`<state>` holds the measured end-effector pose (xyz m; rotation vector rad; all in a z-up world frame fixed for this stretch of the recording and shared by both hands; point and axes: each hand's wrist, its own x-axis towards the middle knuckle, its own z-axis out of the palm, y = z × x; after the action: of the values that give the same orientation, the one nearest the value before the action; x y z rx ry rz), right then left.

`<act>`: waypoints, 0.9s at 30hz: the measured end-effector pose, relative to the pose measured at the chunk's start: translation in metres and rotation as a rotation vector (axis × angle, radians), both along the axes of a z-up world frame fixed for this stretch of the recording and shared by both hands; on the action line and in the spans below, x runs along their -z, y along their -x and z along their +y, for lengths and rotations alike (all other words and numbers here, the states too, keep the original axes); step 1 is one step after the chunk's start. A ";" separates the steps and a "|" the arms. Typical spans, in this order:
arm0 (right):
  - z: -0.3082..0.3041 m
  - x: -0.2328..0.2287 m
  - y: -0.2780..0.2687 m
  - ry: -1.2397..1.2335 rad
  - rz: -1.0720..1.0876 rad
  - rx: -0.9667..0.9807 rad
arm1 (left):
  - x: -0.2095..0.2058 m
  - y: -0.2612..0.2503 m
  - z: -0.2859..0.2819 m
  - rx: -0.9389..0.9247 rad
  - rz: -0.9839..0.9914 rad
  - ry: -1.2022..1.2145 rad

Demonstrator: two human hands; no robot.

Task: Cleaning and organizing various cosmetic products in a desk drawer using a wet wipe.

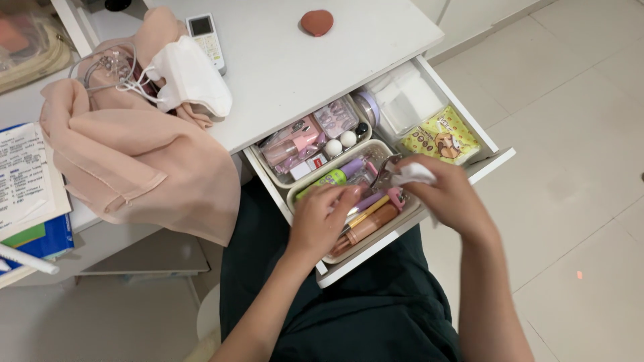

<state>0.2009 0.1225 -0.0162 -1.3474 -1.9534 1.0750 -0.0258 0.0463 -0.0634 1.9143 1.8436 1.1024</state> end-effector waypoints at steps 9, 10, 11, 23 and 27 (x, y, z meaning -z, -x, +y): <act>-0.028 -0.009 -0.012 -0.007 0.336 -0.199 | -0.017 -0.035 -0.001 0.280 -1.250 0.527; -0.028 -0.005 -0.011 0.006 0.401 -0.136 | -0.013 -0.037 -0.001 0.370 -1.430 0.364; -0.027 0.000 -0.007 0.002 0.404 -0.138 | -0.020 -0.037 -0.004 0.371 -1.426 0.360; -0.028 0.044 0.048 0.286 0.870 0.310 | -0.041 -0.028 -0.037 0.241 -1.099 -0.193; -0.033 0.042 0.054 0.344 0.865 0.350 | -0.046 -0.024 -0.036 0.090 -0.119 -0.444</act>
<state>0.1464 0.0895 -0.0586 -1.0521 -0.9034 1.5154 -0.0022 0.0104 -0.0178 2.0752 1.5257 1.6640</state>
